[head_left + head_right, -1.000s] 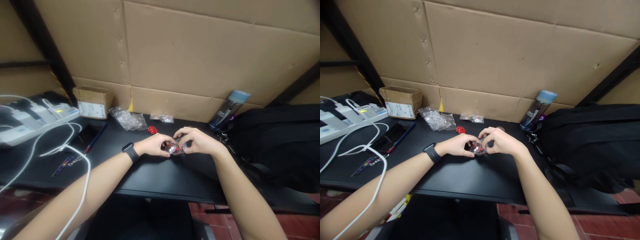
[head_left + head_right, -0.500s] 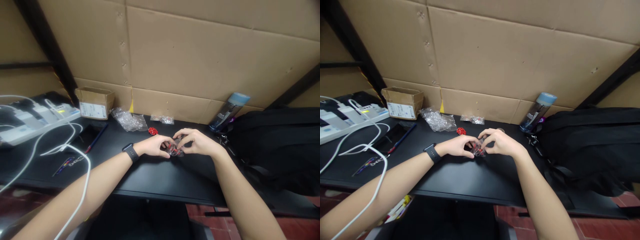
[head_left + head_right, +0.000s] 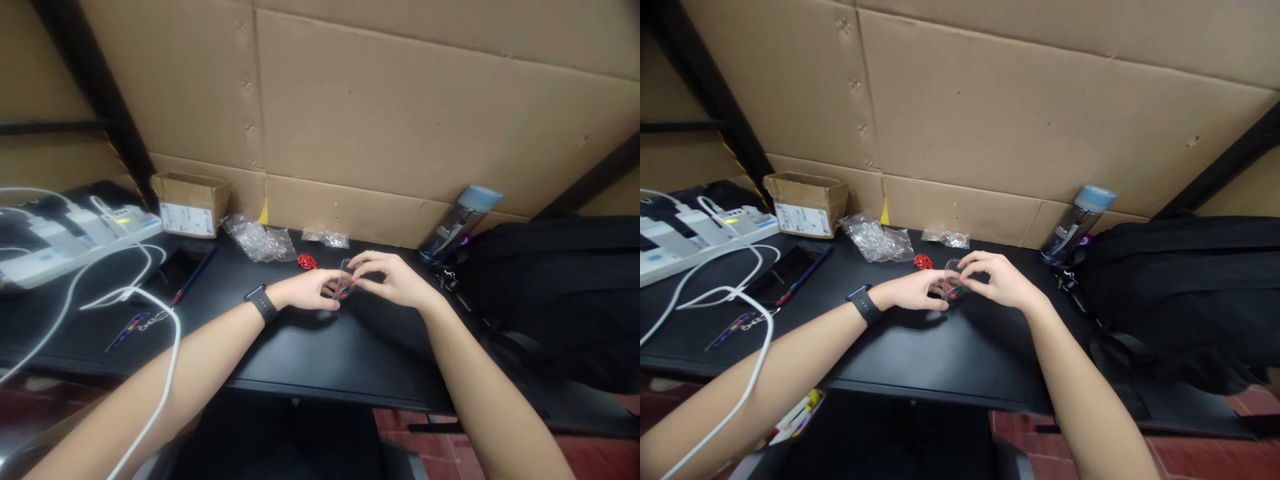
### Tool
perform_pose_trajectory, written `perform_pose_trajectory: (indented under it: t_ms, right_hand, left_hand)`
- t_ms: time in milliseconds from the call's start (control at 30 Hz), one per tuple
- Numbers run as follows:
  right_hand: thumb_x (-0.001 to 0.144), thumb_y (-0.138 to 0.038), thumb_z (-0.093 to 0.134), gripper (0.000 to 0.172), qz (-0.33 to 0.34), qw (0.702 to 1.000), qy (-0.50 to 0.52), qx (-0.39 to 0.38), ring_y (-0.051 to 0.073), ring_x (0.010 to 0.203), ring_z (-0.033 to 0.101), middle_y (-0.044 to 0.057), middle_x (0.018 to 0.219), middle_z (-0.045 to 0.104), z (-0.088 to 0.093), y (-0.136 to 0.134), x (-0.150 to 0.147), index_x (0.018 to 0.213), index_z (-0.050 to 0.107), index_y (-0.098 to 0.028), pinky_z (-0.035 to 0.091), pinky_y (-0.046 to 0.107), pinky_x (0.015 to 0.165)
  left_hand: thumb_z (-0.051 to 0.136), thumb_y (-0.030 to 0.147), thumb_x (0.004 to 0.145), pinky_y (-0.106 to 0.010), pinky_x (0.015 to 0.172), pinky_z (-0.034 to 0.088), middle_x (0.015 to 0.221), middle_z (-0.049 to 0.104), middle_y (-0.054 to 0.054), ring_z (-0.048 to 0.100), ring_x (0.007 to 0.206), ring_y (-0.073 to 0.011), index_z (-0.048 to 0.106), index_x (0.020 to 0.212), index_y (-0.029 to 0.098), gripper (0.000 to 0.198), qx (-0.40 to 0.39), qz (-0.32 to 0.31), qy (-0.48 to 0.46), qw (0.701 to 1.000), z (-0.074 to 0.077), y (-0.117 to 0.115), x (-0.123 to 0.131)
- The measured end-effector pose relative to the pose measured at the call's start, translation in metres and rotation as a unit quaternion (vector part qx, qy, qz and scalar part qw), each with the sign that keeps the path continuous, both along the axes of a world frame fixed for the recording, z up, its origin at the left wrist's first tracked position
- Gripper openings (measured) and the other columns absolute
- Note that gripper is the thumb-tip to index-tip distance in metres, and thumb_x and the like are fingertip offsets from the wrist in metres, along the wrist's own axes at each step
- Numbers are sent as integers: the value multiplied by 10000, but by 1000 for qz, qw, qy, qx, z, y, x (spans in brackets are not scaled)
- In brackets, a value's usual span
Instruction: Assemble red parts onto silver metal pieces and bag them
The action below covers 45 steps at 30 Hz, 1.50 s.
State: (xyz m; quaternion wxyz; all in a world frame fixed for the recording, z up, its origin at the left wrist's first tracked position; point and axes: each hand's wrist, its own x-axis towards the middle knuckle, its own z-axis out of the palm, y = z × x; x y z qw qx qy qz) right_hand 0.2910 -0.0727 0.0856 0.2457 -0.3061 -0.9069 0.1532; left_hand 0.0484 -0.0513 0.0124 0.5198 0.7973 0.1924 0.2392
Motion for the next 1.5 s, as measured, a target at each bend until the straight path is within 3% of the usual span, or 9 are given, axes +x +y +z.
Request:
perform_pose_trajectory:
  t_ms: [200,333,533,633,767,967,1200,1367,1500]
  right_hand:
    - [914,-280,669,119,-53,997,20,-61,168,762,684,42,902,750,-1,1,-1,923,762,-206,528,298,725]
    - [886,-314,703,158,-88,988,84,-94,163,734,677,31,879,746,-11,8,0,1009,698,-215,524,296,691]
    - [752,-343,842,701,-102,952,187,-218,190,812,717,57,983,754,-29,21,2,1342,474,-254,570,310,705]
    - [732,-349,854,599,-96,937,169,-289,196,832,731,72,942,768,-38,28,2,1251,592,-200,585,343,799]
    - [718,-356,860,417,-102,924,176,-324,179,776,720,48,817,750,-45,34,1,1047,708,-148,578,350,827]
    - [701,-355,866,379,-116,927,196,-300,161,697,685,28,744,733,-48,36,2,996,755,-145,559,330,755]
    - [745,-340,819,193,-85,954,170,-232,167,724,672,48,797,749,-58,44,5,846,820,-175,531,315,720]
    - [816,-204,681,170,-58,981,80,-170,153,744,664,55,897,756,-59,49,10,891,833,-192,513,285,691]
    - [822,-163,653,198,-47,994,4,-101,152,758,665,53,934,756,-53,43,9,899,831,-202,504,273,689]
  left_hand:
    - [766,333,836,-344,841,599,1133,731,-136,731,957,-210,640,1280,156,495,22,117,12,993,2,4,-1]
    - [699,364,894,-315,800,592,1038,770,-107,745,848,-186,712,1151,155,332,48,176,7,983,1,11,-2]
    - [684,297,895,-303,800,589,951,788,-92,751,854,-192,737,1082,153,242,49,214,-15,976,-3,18,-4]
    - [696,299,881,-300,778,589,945,787,-83,749,831,-188,739,1077,161,243,56,226,-4,973,-4,19,-5]
    - [728,300,855,-297,754,592,930,785,-81,744,795,-180,736,1066,157,255,59,225,3,973,-5,22,-8]
    - [731,281,852,-279,724,583,921,783,-86,735,783,-173,745,1022,153,214,94,260,-8,961,-6,27,-10]
    - [667,190,889,-253,749,546,926,783,-44,711,766,-142,786,948,185,133,183,225,14,957,-1,23,-13]
    - [593,59,868,-268,842,531,991,770,-39,707,868,-153,815,914,214,274,298,192,59,933,1,23,-16]
    - [503,-29,797,-331,987,511,1136,737,-53,687,1036,-200,814,1002,228,453,358,181,126,907,3,18,-16]
